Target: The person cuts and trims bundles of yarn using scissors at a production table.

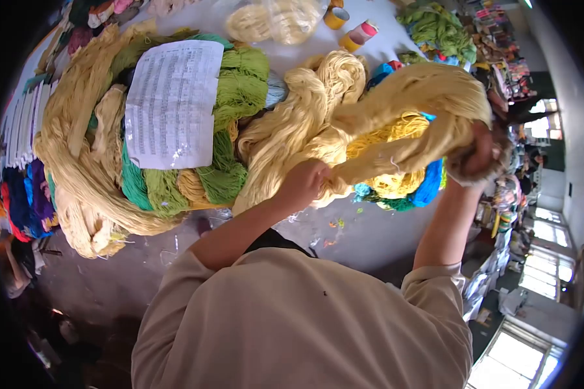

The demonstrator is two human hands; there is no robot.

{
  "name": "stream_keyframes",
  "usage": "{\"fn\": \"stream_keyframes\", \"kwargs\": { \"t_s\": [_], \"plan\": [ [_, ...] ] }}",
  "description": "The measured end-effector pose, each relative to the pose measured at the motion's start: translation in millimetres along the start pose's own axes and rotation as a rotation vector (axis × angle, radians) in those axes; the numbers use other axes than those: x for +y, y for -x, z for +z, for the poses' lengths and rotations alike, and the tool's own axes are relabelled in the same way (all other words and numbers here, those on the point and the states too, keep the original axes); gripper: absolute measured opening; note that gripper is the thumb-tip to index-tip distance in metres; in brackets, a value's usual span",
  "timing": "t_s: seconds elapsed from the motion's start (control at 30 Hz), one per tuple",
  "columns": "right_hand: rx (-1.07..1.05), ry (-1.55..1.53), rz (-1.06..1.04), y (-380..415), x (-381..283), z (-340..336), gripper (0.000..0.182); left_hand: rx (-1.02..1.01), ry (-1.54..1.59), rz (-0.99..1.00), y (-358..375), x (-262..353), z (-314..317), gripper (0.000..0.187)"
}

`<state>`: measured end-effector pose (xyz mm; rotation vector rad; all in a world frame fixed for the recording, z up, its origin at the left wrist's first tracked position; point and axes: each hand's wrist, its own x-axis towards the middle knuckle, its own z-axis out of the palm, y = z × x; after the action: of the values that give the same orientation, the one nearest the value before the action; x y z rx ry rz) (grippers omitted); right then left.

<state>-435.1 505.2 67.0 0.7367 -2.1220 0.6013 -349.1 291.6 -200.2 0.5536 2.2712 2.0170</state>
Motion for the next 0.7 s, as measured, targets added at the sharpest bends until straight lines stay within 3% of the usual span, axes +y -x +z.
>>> {"fn": "stream_keyframes", "kwargs": {
  "t_s": [0.03, 0.07, 0.13, 0.17, 0.2, 0.23, 0.27, 0.3, 0.33, 0.4, 0.43, 0.47, 0.5, 0.53, 0.57, 0.6, 0.63, 0.67, 0.7],
  "plan": [
    [-0.132, 0.245, -0.366, -23, -18, -24, 0.023, -0.031, 0.049, 0.018, -16, 22, 6, 0.009],
    [-0.034, 0.157, -0.485, -31, -25, -30, 0.022, -0.063, 0.097, 0.039, -30, 40, 13, 0.011],
    [0.106, 0.247, -0.516, -38, -62, -51, 0.02, -0.204, 0.279, 0.008, -52, 61, 28, 0.013],
    [0.066, 0.204, -0.296, -26, -68, -90, 0.022, -0.282, 0.319, -0.069, -55, 69, 34, 0.015],
    [0.04, 0.454, -0.556, -38, -95, -106, 0.027, -0.365, 0.354, -0.144, -57, 73, 40, 0.016],
    [0.14, 0.462, -0.441, -30, -118, -115, 0.03, -0.379, 0.184, -0.15, -54, 63, 53, 0.026],
    [0.167, 0.817, -0.283, -22, -139, -137, 0.031, -0.234, 0.284, 0.034, -42, 49, 62, 0.035],
    [0.104, 0.774, -0.481, -18, -141, -168, 0.029, -0.092, 0.382, 0.217, -30, 40, 61, 0.044],
    [0.168, 0.814, -0.326, 9, -135, -197, 0.03, -0.195, 0.352, 0.435, -33, 79, 3, 0.048],
    [0.252, 0.461, -0.222, 45, -136, -218, 0.045, -0.301, 0.338, 0.258, -20, 112, -52, 0.063],
    [0.244, 0.153, 0.221, 65, -153, -226, 0.062, -0.361, 0.6, 0.28, -1, 124, -77, 0.071],
    [0.379, -0.08, 0.402, 71, -171, -210, 0.067, -0.416, 0.86, 0.292, 20, 134, -104, 0.08],
    [0.363, -0.488, 0.458, 71, -204, -185, 0.061, -0.261, 0.283, 0.589, 33, 141, -136, 0.094],
    [0.523, -0.619, 0.649, 88, -204, -183, 0.06, -0.488, 0.888, 0.324, 72, 176, -168, 0.105],
    [0.416, -0.48, 0.65, 89, -227, -158, 0.056, -0.401, 0.892, 0.536, 94, 192, -186, 0.117],
    [0.188, -0.223, 0.476, 111, -241, -140, 0.049, -0.219, 1.2, 0.051, 129, 230, -204, 0.123],
    [0.096, -0.546, 0.613, 138, -244, -135, 0.049, -0.437, 1.301, 0.558, 144, 227, -215, 0.118],
    [0.013, -0.521, 0.648, 157, -261, -112, 0.055, -0.338, 1.44, 0.482, 170, 241, -228, 0.113],
    [-0.328, -0.517, 0.753, 167, -273, -108, 0.052, -0.163, 1.549, 0.444, 192, 254, -235, 0.107]
  ]
}}
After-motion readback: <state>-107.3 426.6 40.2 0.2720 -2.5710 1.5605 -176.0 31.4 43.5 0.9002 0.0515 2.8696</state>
